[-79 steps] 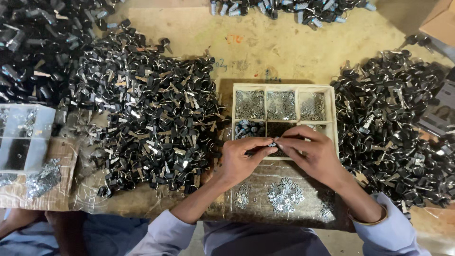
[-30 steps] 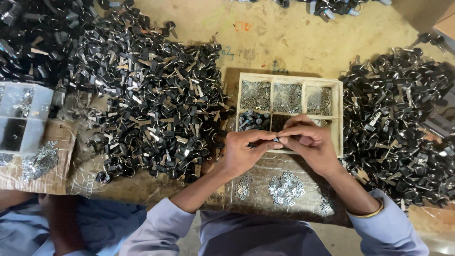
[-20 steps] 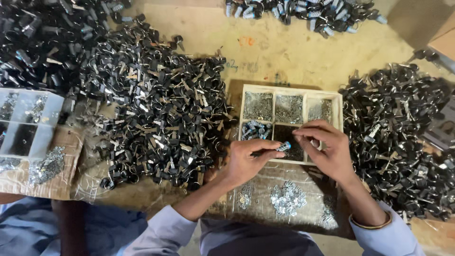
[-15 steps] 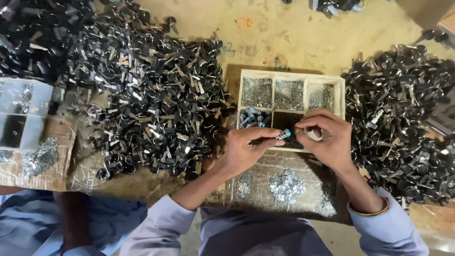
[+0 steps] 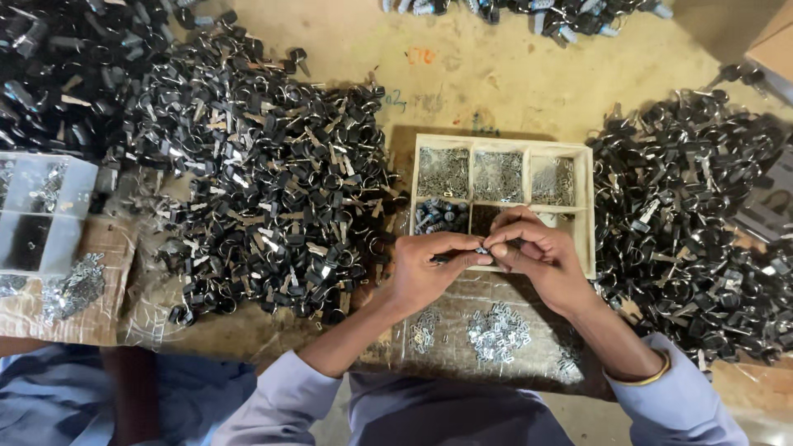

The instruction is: The person sits at a workbench assembling small switch components by hand. They pick a blue plastic body, insert metal contact parts into it, and place the finished assembly into a compartment of a sorting tray, repeating the cycle while large piles of unassembled black parts surround the work area.

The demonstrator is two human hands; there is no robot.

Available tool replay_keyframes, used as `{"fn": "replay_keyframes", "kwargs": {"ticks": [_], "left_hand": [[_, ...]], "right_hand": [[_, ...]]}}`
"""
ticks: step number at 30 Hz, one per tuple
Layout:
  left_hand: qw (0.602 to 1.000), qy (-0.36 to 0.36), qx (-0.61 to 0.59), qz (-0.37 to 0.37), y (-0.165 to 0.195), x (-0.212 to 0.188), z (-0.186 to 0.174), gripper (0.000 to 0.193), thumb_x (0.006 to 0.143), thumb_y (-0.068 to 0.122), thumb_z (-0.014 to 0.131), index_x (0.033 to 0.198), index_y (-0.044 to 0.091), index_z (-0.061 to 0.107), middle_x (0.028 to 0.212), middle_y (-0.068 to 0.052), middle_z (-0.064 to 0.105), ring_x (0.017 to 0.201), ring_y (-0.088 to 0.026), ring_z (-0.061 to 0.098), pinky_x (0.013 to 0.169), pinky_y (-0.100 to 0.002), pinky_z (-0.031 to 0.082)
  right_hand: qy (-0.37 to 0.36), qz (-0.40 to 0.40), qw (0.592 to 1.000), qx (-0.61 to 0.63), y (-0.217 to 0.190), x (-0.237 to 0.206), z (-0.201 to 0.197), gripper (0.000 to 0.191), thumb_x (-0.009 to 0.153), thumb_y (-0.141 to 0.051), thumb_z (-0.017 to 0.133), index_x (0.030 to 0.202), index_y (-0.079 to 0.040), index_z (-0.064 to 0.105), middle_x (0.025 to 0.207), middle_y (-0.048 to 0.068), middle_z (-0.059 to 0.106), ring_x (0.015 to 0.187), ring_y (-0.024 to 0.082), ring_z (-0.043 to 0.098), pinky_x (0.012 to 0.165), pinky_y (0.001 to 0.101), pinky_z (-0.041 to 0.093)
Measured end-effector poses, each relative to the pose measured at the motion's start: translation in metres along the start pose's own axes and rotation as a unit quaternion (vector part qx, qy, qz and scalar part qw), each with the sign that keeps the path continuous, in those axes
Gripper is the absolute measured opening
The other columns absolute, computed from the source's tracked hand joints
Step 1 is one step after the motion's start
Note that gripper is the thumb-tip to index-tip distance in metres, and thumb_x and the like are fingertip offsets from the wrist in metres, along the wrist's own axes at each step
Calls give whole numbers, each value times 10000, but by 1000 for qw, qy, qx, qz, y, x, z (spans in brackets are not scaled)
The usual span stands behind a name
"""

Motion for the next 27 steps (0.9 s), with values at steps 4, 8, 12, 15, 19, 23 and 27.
{"fn": "replay_keyframes", "kwargs": {"ticks": [4,8,12,15,19,23,27], "left_hand": [[1000,-3,1,-7,-2,-3,0,207,864,65,848,1051,10,776,1033,-128,796,897,-197,805,776,-276,660],[1000,0,6,3,-3,0,1,212,858,90,857,1042,17,780,1011,-127,796,867,-192,805,745,-272,668],[1000,3,25,8,-7,0,2,187,871,102,852,1027,24,783,1002,-127,798,845,-188,805,720,-267,678],[1000,3,13,6,-9,-3,2,199,859,94,856,1023,12,781,983,-131,795,840,-198,804,729,-277,673],[1000,5,13,1,-9,-3,1,205,854,75,854,1034,10,779,1001,-136,793,858,-211,806,750,-287,672],[1000,2,-20,10,-7,-2,4,203,870,45,838,1061,19,774,1051,-131,788,912,-213,803,806,-296,680],[999,0,-37,29,-7,0,7,187,904,8,804,1087,31,774,1112,-124,783,973,-214,799,847,-296,692]], "right_hand": [[4,8,999,-33,-2,0,2,145,955,22,678,1078,-12,747,1187,60,591,875,99,628,701,246,557],[-18,-69,991,-112,-17,4,8,178,926,29,696,1088,-25,745,1166,58,601,955,104,660,739,256,608],[2,-169,951,-261,-31,0,11,207,898,30,741,1092,-40,754,1127,65,649,895,107,638,682,231,514],[2,-198,940,-278,-33,-3,14,214,922,48,724,1121,-30,734,1139,73,650,984,143,645,789,262,535],[4,-102,976,-190,-26,2,8,220,897,46,717,1104,-23,737,1148,74,654,957,150,665,744,275,565],[-6,-157,956,-249,-33,2,8,171,911,39,722,1078,2,717,1131,71,661,1018,134,656,813,268,552],[-3,-79,988,-136,-22,2,2,144,983,56,630,1116,23,675,1134,69,623,1013,110,634,833,249,535]]}}
Point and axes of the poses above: each hand's wrist, its own x-axis towards the middle knuckle, its own z-axis out of the palm, y = z × x, the point moved 5 cm from there along x, towards the middle knuckle
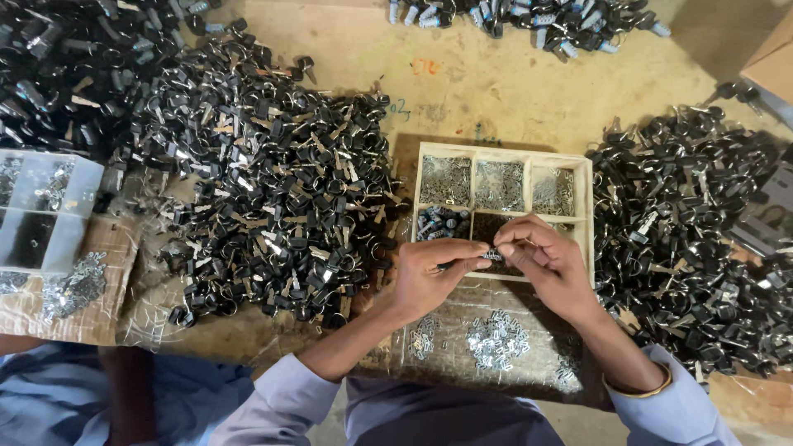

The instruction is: The person sits at a workbench assembling small switch components by hand. They pick a blue plastic body, insert metal contact parts into it, and place the finished assembly into a compartment of a sorting tray, repeating the cycle while large piles of unassembled black parts surround the work area.

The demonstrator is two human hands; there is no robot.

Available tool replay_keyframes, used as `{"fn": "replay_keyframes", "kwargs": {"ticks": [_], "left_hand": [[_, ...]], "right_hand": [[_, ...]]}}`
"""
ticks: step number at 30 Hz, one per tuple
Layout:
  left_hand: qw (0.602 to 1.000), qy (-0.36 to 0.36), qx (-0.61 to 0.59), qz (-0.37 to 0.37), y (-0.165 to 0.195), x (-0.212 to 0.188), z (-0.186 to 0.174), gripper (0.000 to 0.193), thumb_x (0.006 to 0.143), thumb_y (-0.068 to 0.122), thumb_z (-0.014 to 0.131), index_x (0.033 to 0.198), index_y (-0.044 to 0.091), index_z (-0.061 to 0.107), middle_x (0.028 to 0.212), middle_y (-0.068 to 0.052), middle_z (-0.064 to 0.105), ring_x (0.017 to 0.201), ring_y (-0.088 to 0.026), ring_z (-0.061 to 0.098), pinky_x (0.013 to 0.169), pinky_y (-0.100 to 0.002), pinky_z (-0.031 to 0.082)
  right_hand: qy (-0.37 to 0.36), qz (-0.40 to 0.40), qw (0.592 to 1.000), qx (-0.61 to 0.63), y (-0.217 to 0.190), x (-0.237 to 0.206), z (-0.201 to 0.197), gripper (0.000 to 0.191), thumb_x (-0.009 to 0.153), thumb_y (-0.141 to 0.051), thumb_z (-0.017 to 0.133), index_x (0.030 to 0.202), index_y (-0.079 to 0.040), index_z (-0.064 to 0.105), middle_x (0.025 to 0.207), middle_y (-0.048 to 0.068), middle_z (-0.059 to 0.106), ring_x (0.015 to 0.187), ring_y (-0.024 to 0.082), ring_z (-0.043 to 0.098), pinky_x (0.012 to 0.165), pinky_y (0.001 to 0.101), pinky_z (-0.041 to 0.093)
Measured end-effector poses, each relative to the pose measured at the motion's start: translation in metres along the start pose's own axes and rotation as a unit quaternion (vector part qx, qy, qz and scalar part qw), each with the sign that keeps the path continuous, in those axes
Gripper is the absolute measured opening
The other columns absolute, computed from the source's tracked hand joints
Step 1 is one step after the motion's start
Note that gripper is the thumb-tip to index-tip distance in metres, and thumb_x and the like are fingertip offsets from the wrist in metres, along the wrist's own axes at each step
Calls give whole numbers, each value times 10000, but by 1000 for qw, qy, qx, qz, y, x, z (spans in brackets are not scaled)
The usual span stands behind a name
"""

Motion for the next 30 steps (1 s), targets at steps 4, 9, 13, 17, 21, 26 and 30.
{"fn": "replay_keyframes", "kwargs": {"ticks": [4,9,13,17,21,26,30], "left_hand": [[1000,2,12,-21,0,-4,-2,217,884,-3,800,1096,34,769,1117,-124,781,985,-217,796,854,-293,675],[999,7,19,-25,4,-2,-3,209,876,2,823,1074,40,768,1097,-117,787,982,-213,800,859,-291,673],[999,0,24,-30,4,0,-3,204,875,0,820,1071,27,771,1097,-122,782,983,-215,797,863,-295,678],[999,1,29,-36,2,-3,-3,201,868,-12,809,1064,19,773,1099,-127,783,975,-220,799,852,-298,679],[999,3,30,-29,0,-4,-2,191,870,-14,812,1054,25,775,1095,-123,786,961,-217,802,832,-292,684],[999,-5,41,-18,-1,-3,0,181,872,-12,811,1046,17,772,1098,-124,784,974,-224,800,832,-291,685],[999,-3,23,-31,1,-3,-2,169,892,-25,780,1059,1,765,1131,-138,775,1013,-236,792,884,-312,676]], "right_hand": [[-3,28,999,22,4,-2,3,152,985,64,614,1126,36,664,1130,66,602,1014,109,615,844,236,515],[3,25,1000,-17,-3,0,6,162,977,58,621,1132,33,662,1137,63,609,1020,104,615,837,220,505],[17,30,996,-80,-10,-1,5,170,962,42,645,1126,19,680,1134,62,646,961,101,636,745,211,507],[10,-10,988,-151,-18,0,5,165,923,27,693,1085,3,714,1096,66,691,922,119,686,724,224,549],[-3,-72,981,-181,-24,4,2,189,899,13,728,1084,-20,745,1084,79,720,938,153,712,771,257,595],[-31,-32,992,-120,-17,8,-4,229,916,30,693,1125,-36,761,1086,92,728,920,206,703,720,292,580],[55,-27,919,-390,-16,11,-6,202,845,-79,764,1045,-84,790,1017,67,712,878,229,682,741,349,537]]}}
Point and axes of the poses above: each hand's wrist, its own x-axis towards the middle knuckle, its own z-axis out of the palm, y = z × x, the point moved 5 cm from there along x, towards the middle knuckle
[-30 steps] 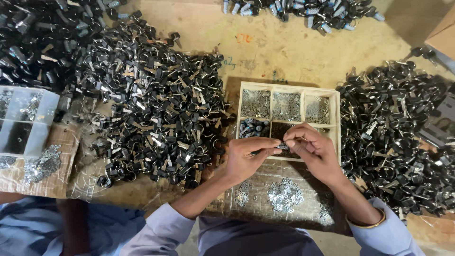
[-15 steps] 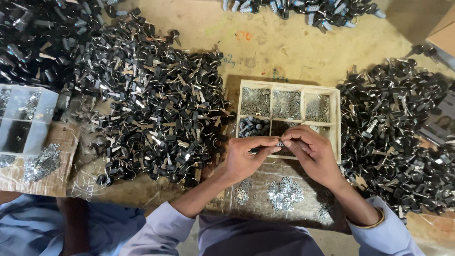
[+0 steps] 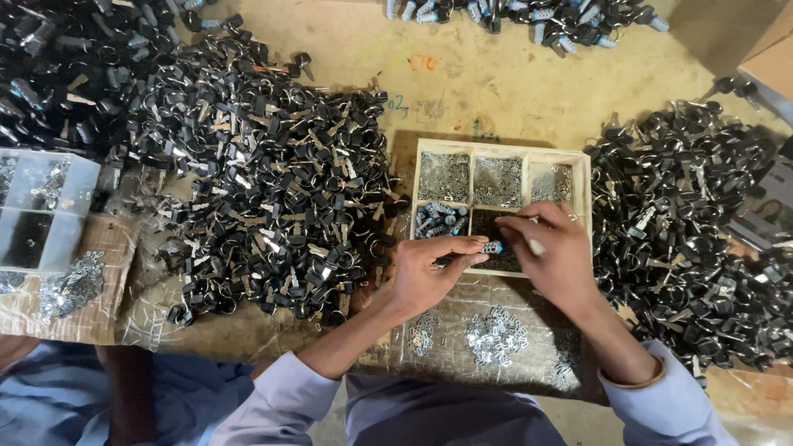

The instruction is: The person sits at a workbench assembling small switch components by hand. They pick a blue plastic body, insert metal contact parts into it, and place the finished assembly into a compartment of a sorting tray, repeating the cycle while large piles of unassembled black parts surround the work area.

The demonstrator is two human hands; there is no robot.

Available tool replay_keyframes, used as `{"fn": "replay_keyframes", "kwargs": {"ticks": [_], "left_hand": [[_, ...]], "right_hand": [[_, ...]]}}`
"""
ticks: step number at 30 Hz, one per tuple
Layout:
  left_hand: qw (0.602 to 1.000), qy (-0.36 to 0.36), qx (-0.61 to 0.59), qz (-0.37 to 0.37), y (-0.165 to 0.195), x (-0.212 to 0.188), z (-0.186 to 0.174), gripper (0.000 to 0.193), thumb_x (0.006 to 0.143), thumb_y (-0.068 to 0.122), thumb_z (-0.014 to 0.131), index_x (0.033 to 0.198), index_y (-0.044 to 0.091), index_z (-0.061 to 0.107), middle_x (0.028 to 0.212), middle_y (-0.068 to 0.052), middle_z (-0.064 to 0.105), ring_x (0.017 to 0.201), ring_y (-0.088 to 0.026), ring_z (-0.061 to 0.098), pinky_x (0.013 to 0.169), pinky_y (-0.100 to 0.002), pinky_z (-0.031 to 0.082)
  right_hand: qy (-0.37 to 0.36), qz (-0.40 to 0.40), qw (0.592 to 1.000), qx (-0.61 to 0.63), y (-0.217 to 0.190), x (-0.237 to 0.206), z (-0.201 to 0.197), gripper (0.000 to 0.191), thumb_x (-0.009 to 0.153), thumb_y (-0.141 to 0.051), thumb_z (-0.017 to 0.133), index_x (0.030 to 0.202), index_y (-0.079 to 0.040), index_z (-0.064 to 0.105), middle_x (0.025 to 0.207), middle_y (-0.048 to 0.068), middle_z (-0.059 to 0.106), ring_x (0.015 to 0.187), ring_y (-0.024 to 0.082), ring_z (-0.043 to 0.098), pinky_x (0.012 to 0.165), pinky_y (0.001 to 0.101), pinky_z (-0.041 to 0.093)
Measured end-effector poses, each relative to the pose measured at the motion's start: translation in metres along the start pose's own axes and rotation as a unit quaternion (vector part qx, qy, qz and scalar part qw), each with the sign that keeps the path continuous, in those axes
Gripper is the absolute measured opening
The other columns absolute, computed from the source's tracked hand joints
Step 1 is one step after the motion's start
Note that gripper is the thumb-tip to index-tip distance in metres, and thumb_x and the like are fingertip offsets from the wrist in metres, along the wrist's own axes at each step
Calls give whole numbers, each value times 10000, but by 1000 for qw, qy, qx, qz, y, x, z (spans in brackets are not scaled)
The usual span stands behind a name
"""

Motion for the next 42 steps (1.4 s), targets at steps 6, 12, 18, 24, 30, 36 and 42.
{"fn": "replay_keyframes", "kwargs": {"ticks": [6,12,18,24,30,36,42], "left_hand": [[1000,1,-13,5,5,3,-1,142,902,-23,780,1042,-6,761,1112,-142,776,1021,-239,789,891,-316,676],[1000,-12,15,-2,-3,2,2,159,889,-20,787,1045,-1,766,1102,-143,783,976,-238,802,823,-295,693],[1000,2,20,18,0,1,1,164,876,-21,804,1033,-2,761,1108,-149,776,1002,-248,796,853,-303,689],[1000,10,15,8,-1,-1,0,184,860,-39,810,1036,-12,769,1101,-158,777,985,-256,798,838,-307,683],[1000,2,20,19,-8,-3,3,151,900,4,803,1046,5,766,1104,-150,781,980,-247,802,787,-298,655],[1000,10,22,0,-6,2,0,140,903,28,799,1038,12,769,1098,-154,781,974,-238,804,799,-297,703],[999,16,24,19,3,6,0,163,870,19,821,1027,10,781,1077,-146,794,962,-221,804,812,-301,686]], "right_hand": [[12,-72,992,-101,-11,4,-8,132,797,-124,796,927,-100,786,944,54,689,910,293,600,821,429,450],[-11,-102,992,73,-16,1,-19,151,863,-44,753,1014,-52,747,1013,79,703,891,255,595,788,364,479],[-17,-67,985,156,-20,-2,-13,184,897,-14,730,1080,-30,738,1067,92,723,936,203,706,782,309,560],[-13,-80,985,155,-20,-4,-12,177,889,-19,739,1065,-32,750,1059,92,724,911,205,716,768,308,566],[-33,-39,975,217,-6,-7,-3,194,893,-13,739,1082,-45,769,1066,74,724,860,167,701,712,279,564],[-44,-49,980,189,-1,1,-2,269,894,0,714,1150,-55,773,1037,69,710,880,184,675,706,299,539],[-5,-99,984,-148,-4,2,6,229,669,-128,832,885,-80,770,911,98,684,898,342,636,775,468,502]]}}
Point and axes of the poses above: each hand's wrist, its own x-axis towards the middle knuckle, its own z-axis out of the palm, y = z × x, the point moved 5 cm from there along x, towards the middle knuckle
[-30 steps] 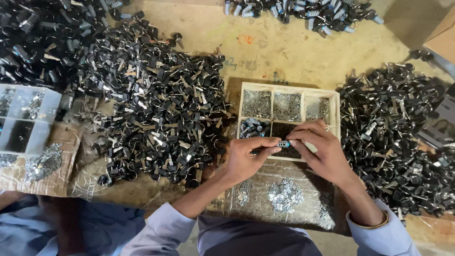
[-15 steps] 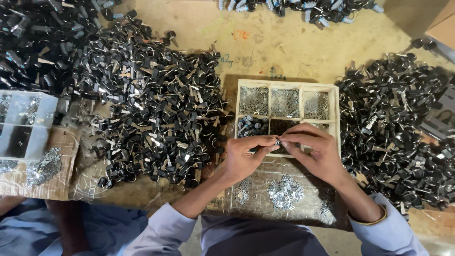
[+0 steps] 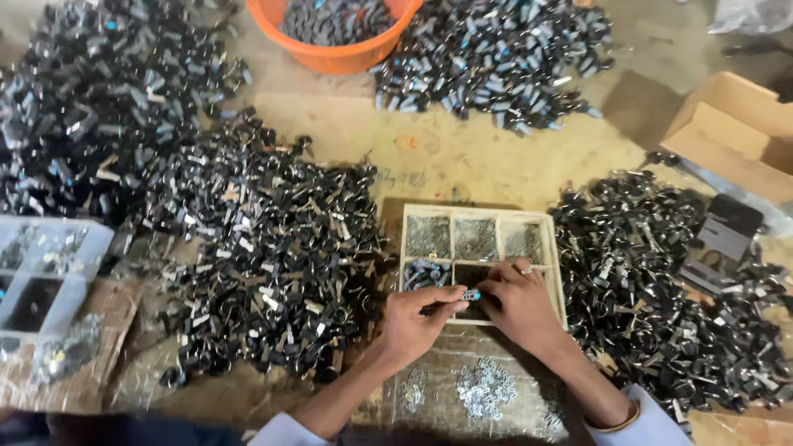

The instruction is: The person sits at a workbench assembling small switch components by hand. They pick a blue plastic body, insert metal contact parts into it, and place the finished assembly into a compartment of a sorting tray, repeating the cycle while large piles of unassembled black parts surround the work area.

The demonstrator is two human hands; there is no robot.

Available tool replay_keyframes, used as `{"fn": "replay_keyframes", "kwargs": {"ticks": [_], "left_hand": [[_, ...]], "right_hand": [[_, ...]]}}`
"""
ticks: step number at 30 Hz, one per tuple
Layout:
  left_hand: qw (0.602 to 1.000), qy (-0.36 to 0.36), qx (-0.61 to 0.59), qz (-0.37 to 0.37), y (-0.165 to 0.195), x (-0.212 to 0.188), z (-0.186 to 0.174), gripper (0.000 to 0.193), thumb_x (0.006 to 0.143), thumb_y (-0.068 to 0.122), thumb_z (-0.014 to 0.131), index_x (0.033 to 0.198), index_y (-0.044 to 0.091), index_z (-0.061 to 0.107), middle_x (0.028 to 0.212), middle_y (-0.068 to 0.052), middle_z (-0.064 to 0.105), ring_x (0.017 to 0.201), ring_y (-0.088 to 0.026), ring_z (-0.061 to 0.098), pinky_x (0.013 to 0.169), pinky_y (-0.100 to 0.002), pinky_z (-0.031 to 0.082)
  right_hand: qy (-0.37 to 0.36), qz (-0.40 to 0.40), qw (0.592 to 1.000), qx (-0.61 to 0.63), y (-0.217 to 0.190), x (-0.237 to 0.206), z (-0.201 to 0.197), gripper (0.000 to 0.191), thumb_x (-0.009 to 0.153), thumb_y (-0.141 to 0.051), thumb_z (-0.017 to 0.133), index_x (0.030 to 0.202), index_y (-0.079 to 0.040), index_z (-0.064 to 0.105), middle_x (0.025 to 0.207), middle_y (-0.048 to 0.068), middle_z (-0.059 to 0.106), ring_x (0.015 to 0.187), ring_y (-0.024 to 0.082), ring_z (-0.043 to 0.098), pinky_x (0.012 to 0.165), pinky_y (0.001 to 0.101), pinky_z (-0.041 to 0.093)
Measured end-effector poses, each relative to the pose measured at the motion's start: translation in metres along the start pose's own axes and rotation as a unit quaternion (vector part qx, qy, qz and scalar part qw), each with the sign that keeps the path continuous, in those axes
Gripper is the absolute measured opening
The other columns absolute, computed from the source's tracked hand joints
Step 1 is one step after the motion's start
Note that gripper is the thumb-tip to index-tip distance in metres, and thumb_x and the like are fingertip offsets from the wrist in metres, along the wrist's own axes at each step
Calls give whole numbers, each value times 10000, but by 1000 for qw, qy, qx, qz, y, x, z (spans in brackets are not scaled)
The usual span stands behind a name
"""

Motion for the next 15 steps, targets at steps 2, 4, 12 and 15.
{"fn": "replay_keyframes", "kwargs": {"ticks": [2,4,12,15], "left_hand": [[999,-16,-32,-22,-1,0,1,185,878,13,795,1062,9,772,1083,-141,792,958,-214,806,813,-295,684],[998,-6,-35,-43,-1,-5,-1,188,886,15,789,1073,10,771,1085,-138,791,952,-211,806,809,-290,685],[999,-2,-7,-41,-3,-2,2,146,859,35,835,999,17,798,1045,-135,800,937,-210,808,815,-293,682],[997,4,-66,-46,-3,-4,1,177,865,23,814,1036,10,770,1099,-140,782,991,-225,797,870,-308,673]], "right_hand": [[15,22,999,36,3,-1,-2,222,685,-140,837,887,-87,761,925,94,689,897,332,645,821,472,495],[32,31,996,82,6,0,-6,192,688,-118,827,867,-93,763,912,78,686,899,316,640,816,434,498],[103,77,968,216,14,-6,-9,122,800,-90,803,919,-89,777,899,37,698,828,199,647,761,347,484],[60,168,894,411,19,-11,9,97,880,-55,744,973,-38,763,953,40,692,782,135,608,676,291,477]]}}
Point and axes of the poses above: each hand's wrist, its own x-axis towards the middle knuckle, its own z-axis out of the palm, y = z × x, the point moved 5 cm from there along x, towards the middle knuckle
